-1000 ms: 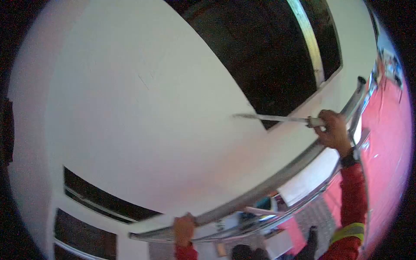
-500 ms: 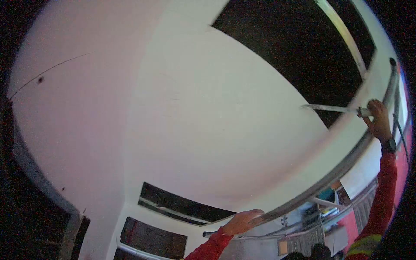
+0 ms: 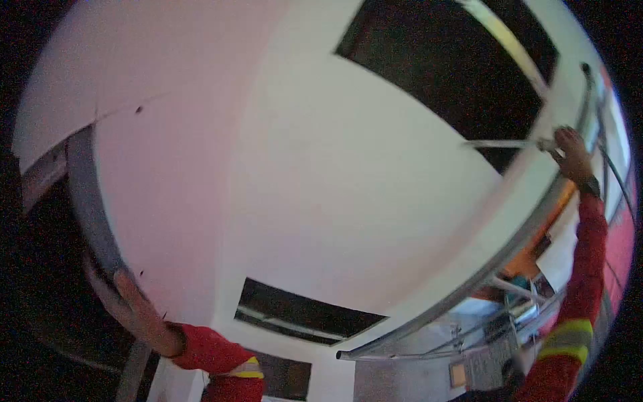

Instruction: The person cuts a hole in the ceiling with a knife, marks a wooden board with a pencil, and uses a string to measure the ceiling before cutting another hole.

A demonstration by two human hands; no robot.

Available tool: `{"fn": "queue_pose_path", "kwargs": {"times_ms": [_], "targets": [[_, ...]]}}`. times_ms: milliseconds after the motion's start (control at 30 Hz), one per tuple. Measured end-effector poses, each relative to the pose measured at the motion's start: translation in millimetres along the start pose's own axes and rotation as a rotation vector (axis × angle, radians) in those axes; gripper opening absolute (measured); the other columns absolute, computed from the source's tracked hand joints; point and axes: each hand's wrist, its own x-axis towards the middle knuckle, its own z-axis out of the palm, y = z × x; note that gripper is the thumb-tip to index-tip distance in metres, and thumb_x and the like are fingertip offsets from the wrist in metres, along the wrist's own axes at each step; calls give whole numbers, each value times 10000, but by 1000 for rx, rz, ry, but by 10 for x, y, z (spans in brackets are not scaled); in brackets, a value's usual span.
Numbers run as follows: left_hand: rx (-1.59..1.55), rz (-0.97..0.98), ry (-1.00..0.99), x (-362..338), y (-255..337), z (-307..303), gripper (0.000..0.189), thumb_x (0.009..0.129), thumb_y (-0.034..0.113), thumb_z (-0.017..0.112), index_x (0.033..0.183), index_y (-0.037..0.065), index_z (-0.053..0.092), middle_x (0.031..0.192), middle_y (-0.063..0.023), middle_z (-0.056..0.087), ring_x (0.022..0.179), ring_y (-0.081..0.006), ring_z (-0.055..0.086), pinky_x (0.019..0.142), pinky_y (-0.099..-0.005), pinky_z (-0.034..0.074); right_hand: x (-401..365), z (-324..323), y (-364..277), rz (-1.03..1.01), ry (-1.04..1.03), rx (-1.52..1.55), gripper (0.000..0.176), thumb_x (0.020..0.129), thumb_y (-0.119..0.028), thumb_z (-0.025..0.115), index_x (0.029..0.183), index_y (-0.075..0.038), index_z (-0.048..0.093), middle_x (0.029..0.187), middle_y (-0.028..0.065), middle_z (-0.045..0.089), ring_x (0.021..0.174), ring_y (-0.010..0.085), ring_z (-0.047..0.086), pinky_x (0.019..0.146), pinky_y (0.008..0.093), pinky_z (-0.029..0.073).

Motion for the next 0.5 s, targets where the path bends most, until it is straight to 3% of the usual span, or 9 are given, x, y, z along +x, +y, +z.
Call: {"fn": "queue_pose_path", "kwargs": {"times_ms": [100, 133, 233, 333, 433, 500], "targets": [[132, -419, -270, 20, -209, -131, 809, 955, 660, 381, 1444, 17, 434, 1350, -290, 487, 1242, -431, 494, 1041, -508, 370, 224, -661, -579, 40, -151, 63, 390, 847, -218, 698, 1156, -2, 595, 1191, 206, 603, 1198, 412, 529, 1072, 499, 401], [179, -291, -372, 107, -243, -169, 785, 968, 632, 378, 1446, 11, 425, 1294, -310, 495, 1210, -442, 499, 1032, -512, 371, 257, -738, -685, 44, -137, 66, 380, 851, -203, 686, 1152, 0, 577, 1138, 203, 598, 1164, 409, 537, 1039, 496, 419], [257, -338, -430, 149, -222, -204, 778, 992, 586, 428, 1406, -73, 442, 1357, -329, 475, 1286, -455, 445, 1086, -497, 332, 55, -935, -946, 89, -45, 60, 371, 855, -166, 658, 1162, 2, 534, 1042, 192, 578, 1106, 396, 544, 969, 486, 450], [140, -369, -486, 279, 81, -224, 761, 1000, 569, 420, 1383, -89, 457, 1322, -349, 503, 1239, -478, 484, 1057, -506, 363, -289, -1045, -1467, 214, 130, 88, 366, 884, -149, 630, 1192, 0, 501, 1055, 214, 585, 1094, 402, 553, 936, 496, 460], [74, -248, -638, 392, 73, -296, 742, 1008, 546, 417, 1364, -103, 466, 1270, -353, 546, 1192, -491, 520, 1037, -509, 382, -622, -1249, -2241, 606, 83, 512, 321, 944, -158, 586, 1198, 8, 482, 1027, 269, 632, 973, 431, 620, 822, 525, 499], [124, -208, -682, 464, 72, -311, 726, 1011, 536, 418, 1359, -98, 473, 1242, -353, 566, 1187, -487, 530, 1037, -506, 382, -752, -1104, -2799, 443, 238, 557, 348, 975, -183, 562, 1249, 4, 457, 929, 291, 657, 801, 440, 658, 684, 521, 517]]}}
